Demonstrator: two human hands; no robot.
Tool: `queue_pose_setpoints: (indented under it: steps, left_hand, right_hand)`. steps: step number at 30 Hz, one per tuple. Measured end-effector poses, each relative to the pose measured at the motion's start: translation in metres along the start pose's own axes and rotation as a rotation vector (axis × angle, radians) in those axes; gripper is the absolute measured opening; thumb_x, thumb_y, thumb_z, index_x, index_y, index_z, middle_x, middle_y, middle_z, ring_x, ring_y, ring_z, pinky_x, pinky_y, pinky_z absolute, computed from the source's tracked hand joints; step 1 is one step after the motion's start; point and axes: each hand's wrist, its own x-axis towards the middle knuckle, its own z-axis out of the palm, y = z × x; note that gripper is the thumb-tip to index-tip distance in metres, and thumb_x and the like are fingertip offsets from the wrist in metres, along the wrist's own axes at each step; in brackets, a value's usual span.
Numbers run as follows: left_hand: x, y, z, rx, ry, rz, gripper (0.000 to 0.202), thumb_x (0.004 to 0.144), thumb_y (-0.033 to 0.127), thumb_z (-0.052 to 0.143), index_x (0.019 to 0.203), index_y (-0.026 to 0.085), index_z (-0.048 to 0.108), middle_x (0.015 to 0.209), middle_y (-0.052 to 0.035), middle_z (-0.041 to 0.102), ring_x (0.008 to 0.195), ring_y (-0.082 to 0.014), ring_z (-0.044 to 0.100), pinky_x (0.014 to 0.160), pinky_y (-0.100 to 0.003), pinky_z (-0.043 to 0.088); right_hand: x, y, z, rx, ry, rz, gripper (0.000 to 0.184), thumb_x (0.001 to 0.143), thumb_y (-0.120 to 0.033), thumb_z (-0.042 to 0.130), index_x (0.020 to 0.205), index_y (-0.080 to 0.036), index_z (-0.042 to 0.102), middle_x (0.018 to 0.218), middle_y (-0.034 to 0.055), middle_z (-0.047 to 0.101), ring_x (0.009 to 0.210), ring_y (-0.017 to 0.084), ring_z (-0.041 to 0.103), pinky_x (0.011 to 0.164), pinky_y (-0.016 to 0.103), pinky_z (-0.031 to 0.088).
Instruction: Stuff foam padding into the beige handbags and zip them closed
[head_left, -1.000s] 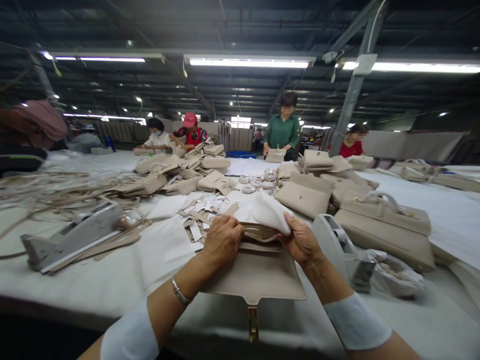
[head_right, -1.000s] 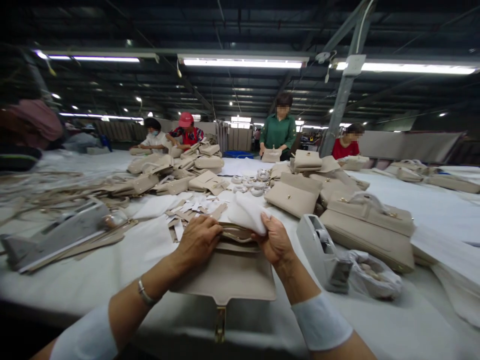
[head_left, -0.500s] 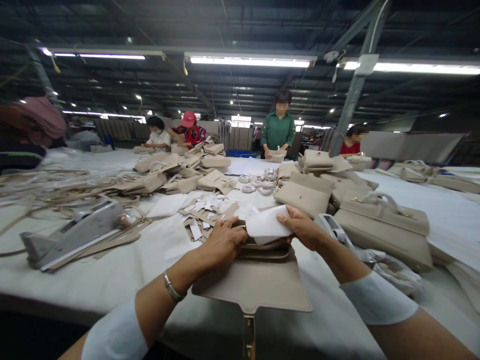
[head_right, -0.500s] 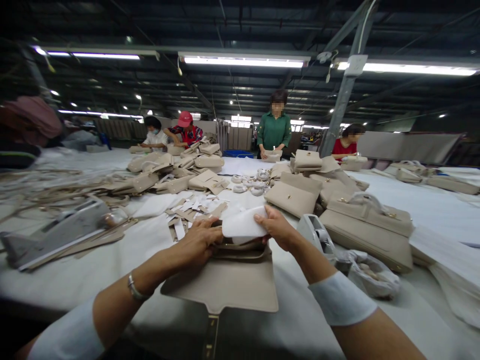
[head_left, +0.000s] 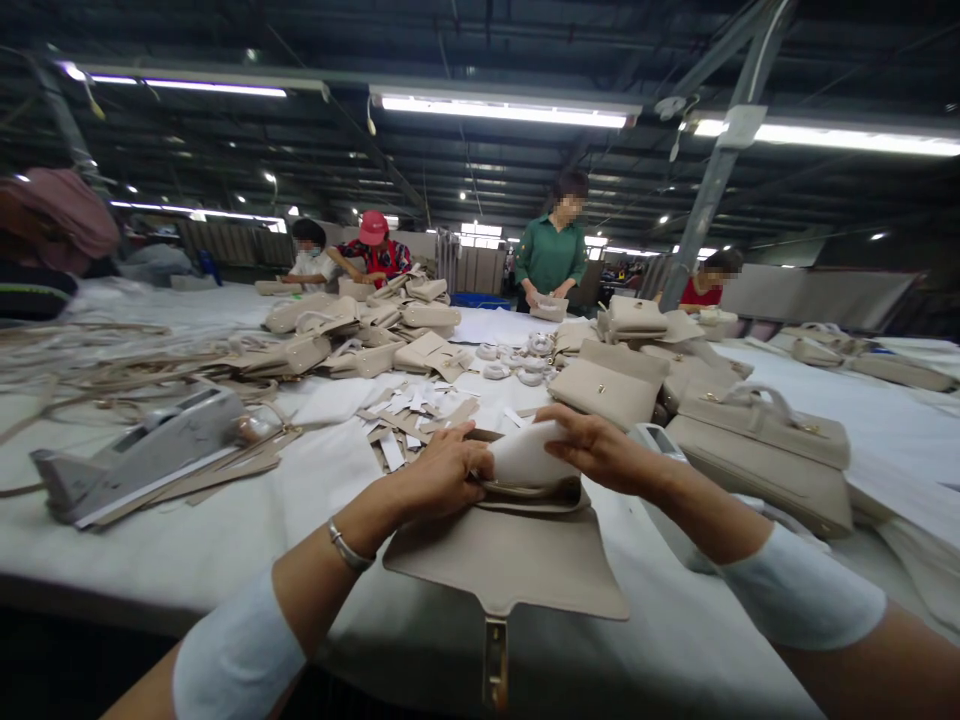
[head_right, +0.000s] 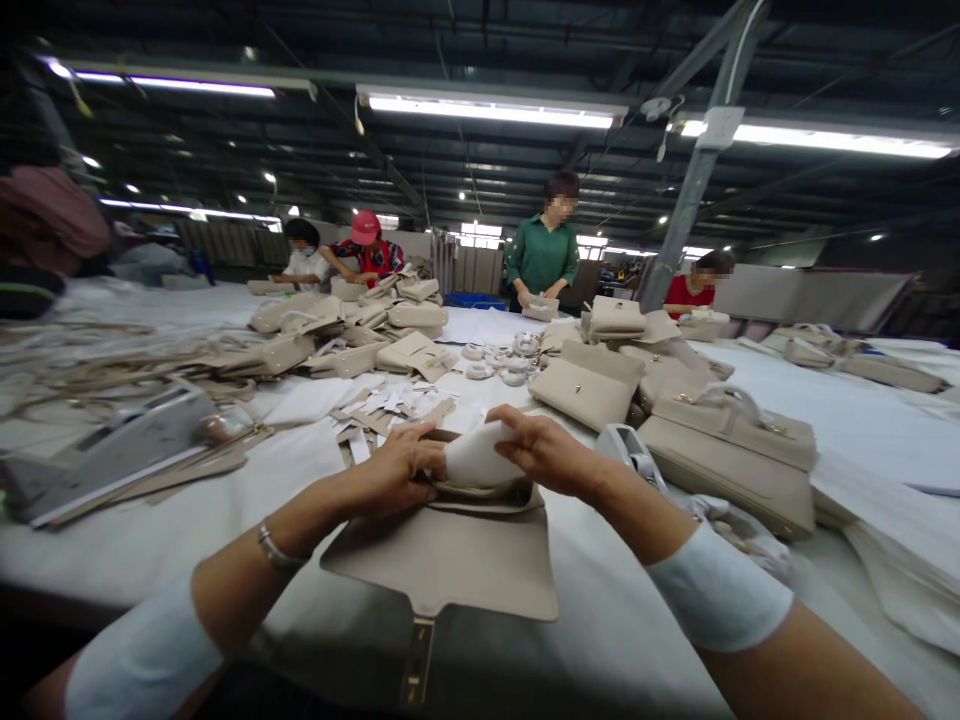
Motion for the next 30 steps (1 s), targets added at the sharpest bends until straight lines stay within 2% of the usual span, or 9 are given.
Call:
queue_pose_setpoints:
  steps: [6,9,12,14,16,19,22,26,30]
  left_hand:
    - [-0.001,0.001,0.000,-0.020,0.008,0.036,0.015,0.068,0.013,0.061,0.077,0.025,0.062,0.112,0.0023,0.064,0.135,-0.0375,0.024,0.105,-0.062,0.015]
    - [-0.006,0.001,0.001,-0.003,0.019,0.046,0.013,0.067,0.013,0.062,0.074,0.024,0.061,0.115,0.0028,0.063,0.135,-0.0376,0.022,0.106,-0.060,0.015]
    - [-0.009,0.000,0.002,-0.003,0.026,0.046,0.013,0.067,0.013,0.062,0.073,0.024,0.061,0.120,0.0029,0.061,0.135,-0.0366,0.023,0.108,-0.058,0.015]
    - [-0.009,0.000,0.002,-0.011,0.032,0.052,0.012,0.067,0.013,0.062,0.073,0.023,0.060,0.120,0.0033,0.061,0.134,-0.0351,0.025,0.109,-0.057,0.014]
    - [-0.007,0.002,0.002,-0.015,0.040,0.070,0.011,0.068,0.013,0.062,0.072,0.023,0.060,0.116,0.0032,0.063,0.132,-0.0327,0.029,0.110,-0.056,0.013]
    - [-0.004,0.006,0.000,-0.018,0.054,0.124,0.010,0.072,0.013,0.060,0.071,0.023,0.059,0.105,0.0035,0.066,0.119,-0.0246,0.046,0.113,-0.051,0.010]
    - [-0.002,0.006,0.001,-0.019,0.084,0.128,0.008,0.072,0.015,0.062,0.071,0.023,0.060,0.104,0.0025,0.066,0.109,-0.0204,0.053,0.114,-0.045,0.013]
    - [-0.002,-0.002,0.006,-0.033,0.134,0.056,0.007,0.069,0.019,0.068,0.074,0.024,0.065,0.120,-0.0007,0.060,0.126,-0.0272,0.040,0.111,-0.045,0.019]
    - [-0.001,-0.005,0.010,-0.089,0.165,0.069,0.010,0.067,0.017,0.071,0.073,0.023,0.066,0.124,0.0005,0.060,0.129,-0.0283,0.037,0.108,-0.044,0.024]
  right_hand:
    - [0.016,0.000,-0.024,0.150,-0.245,-0.062,0.033,0.078,-0.021,0.057,0.111,-0.019,0.058,0.099,0.0027,0.062,0.085,0.017,0.057,0.074,0.025,0.044]
    - [0.027,0.003,-0.007,0.326,-0.247,0.039,0.042,0.070,-0.027,0.067,0.109,-0.018,0.056,0.087,0.0011,0.062,0.078,0.016,0.057,0.070,0.026,0.046]
    - [0.023,0.001,0.017,0.534,-0.104,0.143,0.064,0.062,-0.034,0.074,0.117,-0.017,0.046,0.089,0.0017,0.061,0.078,0.017,0.058,0.065,0.026,0.047]
    - [0.016,-0.003,0.024,0.422,-0.019,0.187,0.067,0.063,-0.032,0.072,0.120,-0.017,0.042,0.092,0.0033,0.061,0.080,0.019,0.058,0.067,0.027,0.047]
    - [0.011,-0.011,0.024,0.132,-0.021,0.197,0.057,0.068,-0.026,0.066,0.119,-0.016,0.042,0.093,0.0063,0.063,0.083,0.021,0.059,0.068,0.028,0.045]
    - [0.017,-0.025,0.017,-0.342,-0.118,0.136,0.040,0.072,-0.015,0.055,0.111,-0.014,0.045,0.091,0.0113,0.065,0.084,0.025,0.061,0.067,0.030,0.042]
    - [0.031,-0.034,0.018,-0.568,-0.235,0.007,0.038,0.072,-0.011,0.051,0.109,-0.015,0.047,0.093,0.0131,0.067,0.085,0.026,0.063,0.066,0.030,0.041]
    - [0.039,-0.030,0.029,-0.450,-0.316,-0.020,0.037,0.071,-0.019,0.057,0.107,-0.016,0.051,0.095,0.0117,0.067,0.084,0.025,0.063,0.062,0.026,0.041]
    - [0.043,-0.020,0.031,-0.187,-0.416,0.042,0.039,0.062,-0.009,0.057,0.099,-0.019,0.057,0.089,0.0025,0.067,0.077,0.016,0.062,0.059,0.020,0.040]
